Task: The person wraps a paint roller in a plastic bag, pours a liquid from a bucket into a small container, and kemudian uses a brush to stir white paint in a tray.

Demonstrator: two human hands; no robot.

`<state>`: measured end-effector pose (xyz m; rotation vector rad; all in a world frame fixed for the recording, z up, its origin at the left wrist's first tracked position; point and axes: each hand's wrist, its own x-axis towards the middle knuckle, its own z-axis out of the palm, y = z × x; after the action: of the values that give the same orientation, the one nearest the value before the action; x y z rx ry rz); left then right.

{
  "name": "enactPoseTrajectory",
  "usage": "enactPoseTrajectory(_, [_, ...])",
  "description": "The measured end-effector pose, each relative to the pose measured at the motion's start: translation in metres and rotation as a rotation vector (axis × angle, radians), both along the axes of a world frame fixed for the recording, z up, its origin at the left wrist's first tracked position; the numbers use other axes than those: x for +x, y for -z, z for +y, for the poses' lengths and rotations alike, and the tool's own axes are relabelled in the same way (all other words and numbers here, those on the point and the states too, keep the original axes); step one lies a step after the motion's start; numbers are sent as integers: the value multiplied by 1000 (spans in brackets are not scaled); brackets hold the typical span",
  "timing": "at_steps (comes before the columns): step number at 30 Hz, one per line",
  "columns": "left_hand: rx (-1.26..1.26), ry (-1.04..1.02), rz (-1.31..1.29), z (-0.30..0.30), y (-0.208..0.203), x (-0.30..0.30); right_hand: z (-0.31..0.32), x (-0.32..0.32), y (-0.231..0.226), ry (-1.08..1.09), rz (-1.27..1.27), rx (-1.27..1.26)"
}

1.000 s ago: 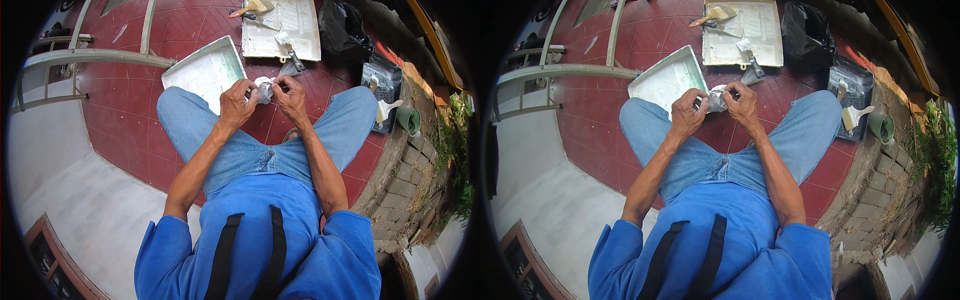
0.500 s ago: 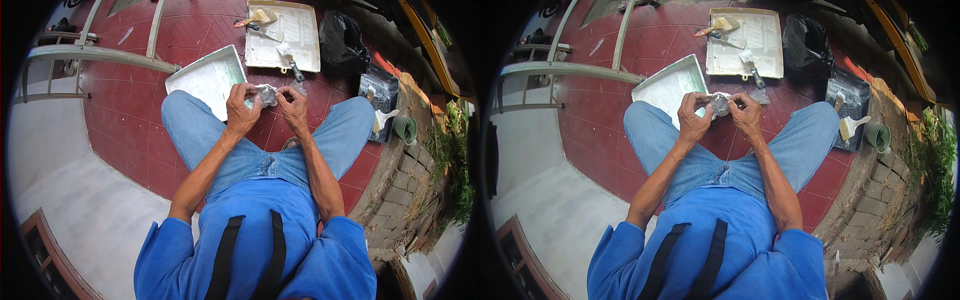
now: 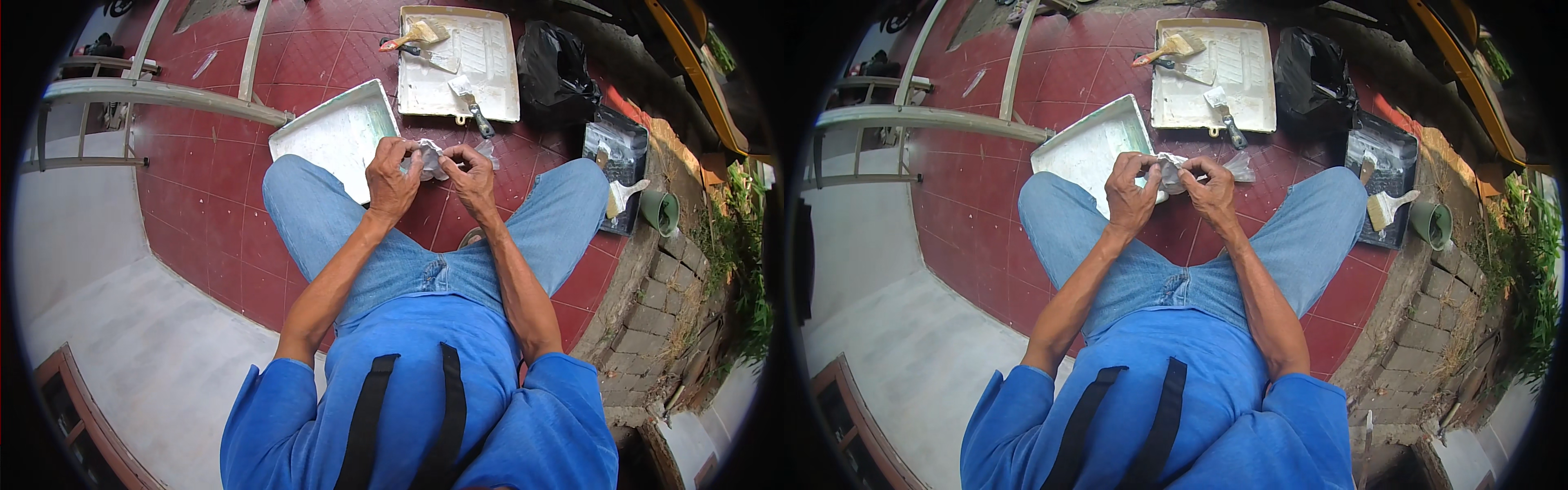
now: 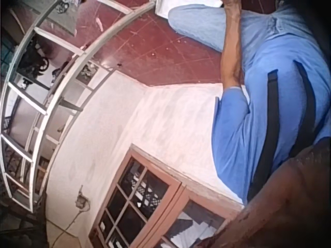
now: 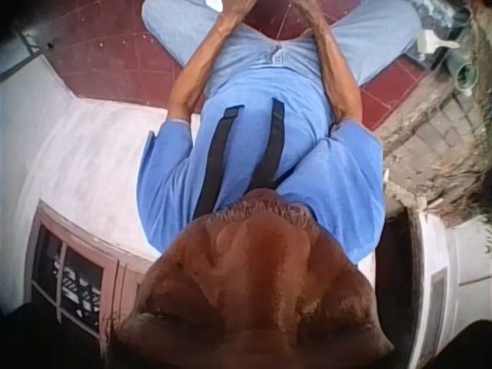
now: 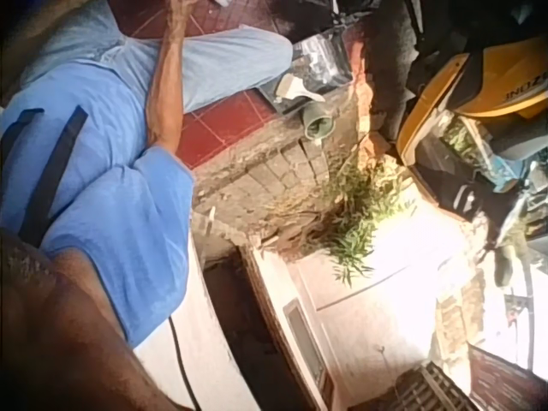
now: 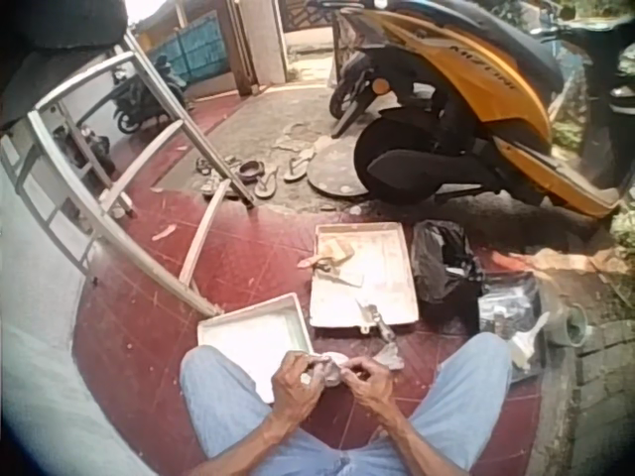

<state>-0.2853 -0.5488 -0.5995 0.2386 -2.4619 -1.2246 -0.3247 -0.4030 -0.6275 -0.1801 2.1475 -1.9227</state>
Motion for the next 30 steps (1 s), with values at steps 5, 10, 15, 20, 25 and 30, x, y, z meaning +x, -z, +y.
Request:
enactPoseTrajectory(5, [26,111,61,-2,-5,-7,10,-13,-12,-29,-126,-103])
enactPoseTrajectory(10, [94,162,53,-11,-8,-5,2,-20,-11,-15,-252,-222])
enactPoseTrajectory(15, [139,220,25,3,-9,-11,22,-19,-20,41,-218,-97])
enactPoseTrajectory(20, [119,135,-6,1,-21,-10,32,-25,-36,223,-36,5])
enactPoseTrajectory(25, [98,185,9,12,-24,-20,147,-58,-119,586,61,-53])
enactPoseTrajectory(30, [61,207,3,17,-27,-33,319,-68,-53,1123,-125,-379])
